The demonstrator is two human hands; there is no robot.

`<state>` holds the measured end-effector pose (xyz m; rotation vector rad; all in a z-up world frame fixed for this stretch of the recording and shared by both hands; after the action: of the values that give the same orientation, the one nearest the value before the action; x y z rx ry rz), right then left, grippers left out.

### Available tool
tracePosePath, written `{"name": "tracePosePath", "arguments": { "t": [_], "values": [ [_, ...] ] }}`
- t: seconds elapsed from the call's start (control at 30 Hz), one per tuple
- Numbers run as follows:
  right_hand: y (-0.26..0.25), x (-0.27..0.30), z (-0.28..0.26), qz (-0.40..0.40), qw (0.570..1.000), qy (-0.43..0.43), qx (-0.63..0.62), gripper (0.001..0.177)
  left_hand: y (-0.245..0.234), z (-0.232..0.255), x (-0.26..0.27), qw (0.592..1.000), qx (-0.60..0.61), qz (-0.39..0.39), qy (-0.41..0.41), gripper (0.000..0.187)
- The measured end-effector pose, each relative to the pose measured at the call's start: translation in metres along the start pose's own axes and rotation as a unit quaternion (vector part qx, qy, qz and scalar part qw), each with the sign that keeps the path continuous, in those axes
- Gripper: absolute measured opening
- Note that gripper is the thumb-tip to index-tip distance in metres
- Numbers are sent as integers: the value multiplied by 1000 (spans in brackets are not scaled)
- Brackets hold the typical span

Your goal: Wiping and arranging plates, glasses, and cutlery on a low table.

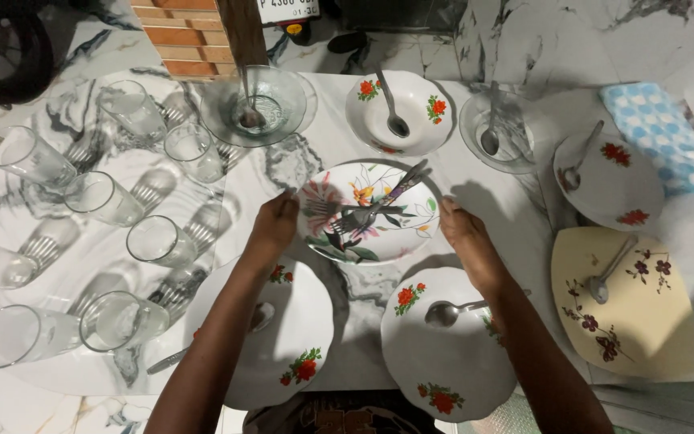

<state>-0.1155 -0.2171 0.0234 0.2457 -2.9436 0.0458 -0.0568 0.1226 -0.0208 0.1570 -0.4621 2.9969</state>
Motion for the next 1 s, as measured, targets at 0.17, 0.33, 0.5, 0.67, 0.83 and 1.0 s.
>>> {"name": "tracePosePath", "arguments": {
  "t": [0.17,0.33,0.5,0.67,0.83,1.0],
  "values": [
    [12,-18,14,12,999,47,25,69,-20,-3,5,998,45,-8,-39,39],
    [22,-29,15,-9,999,44,13,69,-31,-27,-6,997,63,14,-50,47],
    [20,-35,21,8,998,62,-19,66,-40,-22,-5,997,56,26,-39,59],
    [29,-30,-8,34,999,-10,6,64,-49,0,4,996,64,39,-51,65],
    [57,-41,-56,-35,980,-184,-64,65,-52,11,3,990,114,72,-38,72],
    [86,-74,-77,-92,966,-236,-55,65,-55,18,-9,985,144,98,0,73]
  ]
}}
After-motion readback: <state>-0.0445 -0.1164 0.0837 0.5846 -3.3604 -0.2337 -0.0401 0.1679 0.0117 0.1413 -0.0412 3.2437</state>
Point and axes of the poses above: each hand's wrist, its own x-axis away from the middle knuckle, its own y-axis out of the palm, z = x × y, the point moved 8 cm from there along -x, towards the middle knuckle, and after that the axes turned 6 degrees about -z, right-handed, at the moved point
